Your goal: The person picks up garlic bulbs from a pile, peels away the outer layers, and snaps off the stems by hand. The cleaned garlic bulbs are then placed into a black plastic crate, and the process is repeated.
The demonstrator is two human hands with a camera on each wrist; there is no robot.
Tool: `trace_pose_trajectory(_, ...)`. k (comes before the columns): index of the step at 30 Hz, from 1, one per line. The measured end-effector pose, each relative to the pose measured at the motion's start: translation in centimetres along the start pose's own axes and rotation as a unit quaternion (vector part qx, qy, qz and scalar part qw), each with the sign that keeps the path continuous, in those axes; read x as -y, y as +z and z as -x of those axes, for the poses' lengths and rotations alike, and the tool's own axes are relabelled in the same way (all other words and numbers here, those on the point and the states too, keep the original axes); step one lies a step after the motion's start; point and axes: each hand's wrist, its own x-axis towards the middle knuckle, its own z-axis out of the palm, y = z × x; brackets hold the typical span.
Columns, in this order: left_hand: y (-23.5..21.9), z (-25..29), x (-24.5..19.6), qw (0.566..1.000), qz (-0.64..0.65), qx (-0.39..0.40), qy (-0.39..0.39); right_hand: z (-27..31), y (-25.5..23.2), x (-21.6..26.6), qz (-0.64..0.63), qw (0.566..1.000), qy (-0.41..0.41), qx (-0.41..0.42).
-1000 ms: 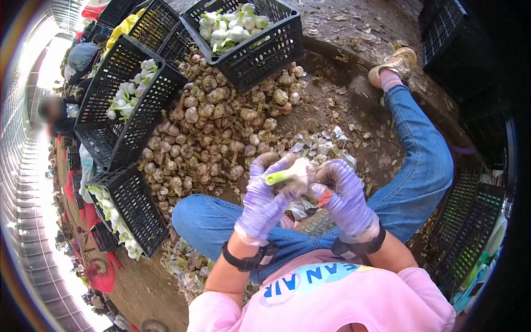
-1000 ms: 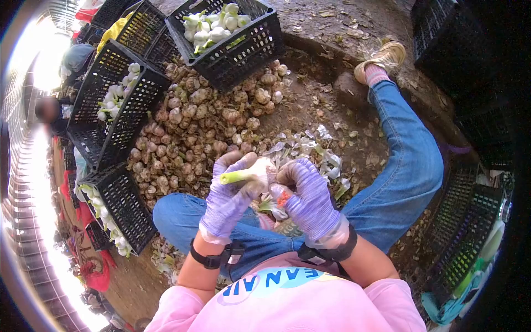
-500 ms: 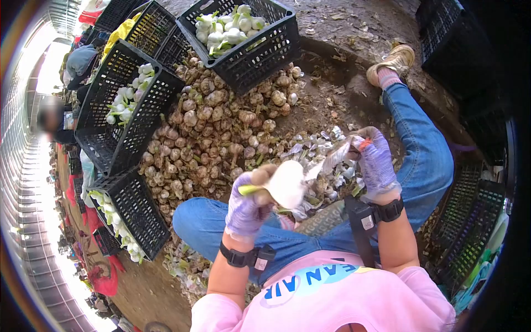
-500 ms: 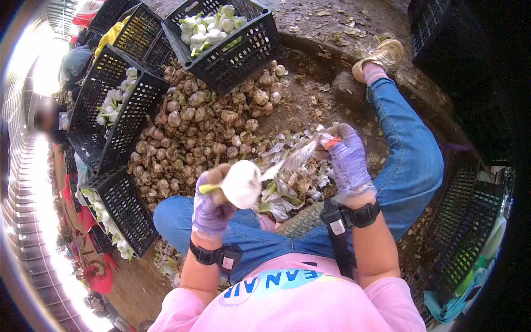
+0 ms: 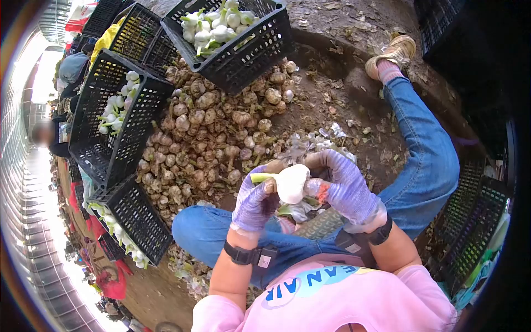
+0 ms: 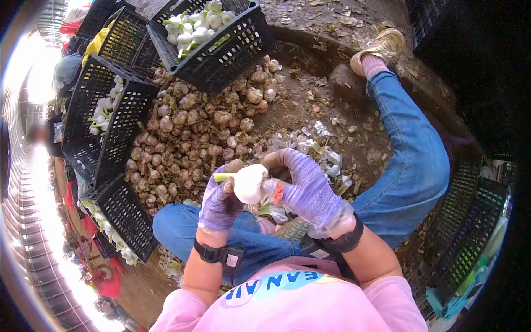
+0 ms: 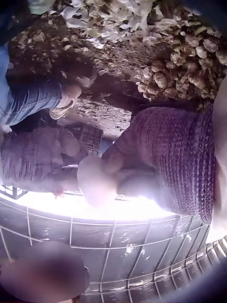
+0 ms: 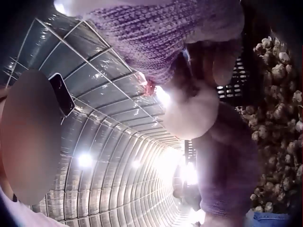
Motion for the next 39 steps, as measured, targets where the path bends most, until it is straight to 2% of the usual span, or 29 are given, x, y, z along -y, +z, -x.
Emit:
trace_pose_trajectory(2,0.2,-0.6,-0.1,1.000,-0.017,-0.007,0.007,-0.8,-0.5,-1.0,-0.015,1.000,0.008,-0.010)
trace_pose_trajectory(4,0.0,-1.2,-0.1,0.997,-0.065,-0.042,0.000,-1.2,-0.9,-2.4,0.036,0.993,0.096,-0.050)
trace_pose_trajectory(7,0.5,-2.5,-0.7,0.997,-0.057,-0.044,-0.006,-1.1,-1.1,-3.0,-0.041,0.997,0.060,-0.023)
trace_pose_trajectory(8,0.9,-3.0,-1.3,0.994,-0.095,-0.038,0.032,-1.0,-1.2,-3.1,-0.053,0.998,0.026,0.009)
trace_pose_trajectory(10,1.8,-6.1,-4.1,0.989,-0.097,-0.027,0.108,-0.8,-0.8,-2.5,-0.057,0.996,0.058,0.031)
trace_pose_trajectory(12,3.7,-8.6,-8.2,0.959,-0.030,-0.076,0.272,-1.1,-0.9,-2.7,-0.117,0.986,0.119,0.018)
trace_pose_trajectory(14,5.2,-10.0,-11.9,0.946,0.013,0.024,0.322,-1.9,-1.4,-3.2,-0.146,0.982,0.121,-0.014)
trace_pose_trajectory(15,4.2,-11.5,-12.7,0.947,0.011,0.022,0.320,-2.3,-2.2,-3.1,-0.106,0.987,0.120,-0.013)
trace_pose_trajectory(16,2.5,-13.1,-13.0,0.937,-0.162,-0.052,0.306,-2.6,-2.8,-3.1,-0.068,0.990,0.121,-0.011)
trace_pose_trajectory(17,1.0,-14.5,-12.8,0.893,-0.331,-0.123,0.279,-3.0,-3.1,-3.4,-0.061,0.990,0.125,-0.020)
trace_pose_trajectory(18,0.3,-15.2,-11.5,0.865,-0.413,-0.210,0.195,-3.4,-3.4,-3.9,-0.064,0.990,0.127,-0.022)
trace_pose_trajectory(19,-2.5,-16.9,-10.4,0.849,-0.468,-0.209,0.130,-3.8,-3.6,-4.5,-0.010,0.995,0.089,-0.034)
trace_pose_trajectory(20,-3.9,-18.2,-8.9,0.797,-0.538,-0.265,0.070,-4.1,-3.7,-5.0,0.045,0.996,0.053,-0.046)
trace_pose_trajectory(21,-9.2,-20.4,-7.7,0.750,-0.619,-0.224,0.063,-4.3,-3.6,-5.1,0.004,0.995,0.084,-0.059)
trace_pose_trajectory(22,-12.0,-22.2,-6.5,0.751,-0.620,-0.221,0.059,-4.4,-3.8,-5.2,0.003,0.994,0.087,-0.063)
trace_pose_trajectory(24,-15.2,-24.6,-4.7,0.600,-0.760,-0.248,-0.031,-4.2,-4.1,-5.4,-0.046,0.977,0.186,-0.092)
trace_pose_trajectory(26,-16.2,-24.9,-3.9,0.589,-0.767,-0.255,-0.024,-3.7,-4.6,-8.0,-0.016,0.980,0.170,-0.098)
trace_pose_trajectory(27,-16.0,-24.6,-3.8,0.575,-0.774,-0.265,-0.014,-4.0,-4.6,-7.8,0.031,0.991,0.103,-0.084)
trace_pose_trajectory(28,-15.8,-24.1,-3.7,0.576,-0.773,-0.265,-0.011,-4.2,-4.5,-7.7,0.076,0.994,0.033,-0.069)
trace_pose_trajectory(30,-15.4,-21.9,-4.2,0.628,-0.735,-0.244,0.084,-4.4,-3.6,-6.7,0.052,0.995,0.052,-0.068)
trace_pose_trajectory(31,-15.5,-21.1,-4.2,0.722,-0.643,-0.237,0.100,-4.4,-3.2,-6.9,0.034,0.997,0.031,-0.060)
trace_pose_trajectory(32,-8.0,-17.6,-5.2,0.835,-0.488,-0.251,0.036,-4.2,-2.7,-7.2,0.016,0.999,0.010,-0.050)
trace_pose_trajectory(33,-7.0,-15.8,-5.1,0.891,-0.396,-0.218,0.027,-4.0,-2.3,-7.4,0.037,0.998,0.043,-0.005)
trace_pose_trajectory(34,-6.7,-14.2,-4.4,0.945,-0.293,-0.134,0.057,-3.8,-1.8,-8.2,0.039,0.999,0.037,-0.002)
trace_pose_trajectory(35,-3.2,-12.2,-3.8,0.982,-0.171,-0.025,0.071,-3.6,-1.0,-9.2,0.104,0.994,0.000,0.022)
trace_pose_trajectory(36,-1.0,-10.2,-3.7,0.988,-0.145,0.026,0.043,-3.3,-0.2,-9.5,0.168,0.984,-0.036,0.044)
trace_pose_trajectory(37,-1.1,-8.6,-2.3,0.988,-0.120,0.014,0.092,-3.0,1.1,-8.3,0.153,0.988,0.012,-0.006)
trace_pose_trajectory(38,-0.7,-6.8,-1.0,0.989,-0.093,0.026,0.109,-2.7,1.8,-6.9,0.157,0.988,0.006,-0.006)
trace_pose_trajectory(39,0.6,-5.2,-0.3,0.985,-0.110,0.023,0.132,-2.4,2.2,-5.3,0.022,0.999,-0.009,-0.049)
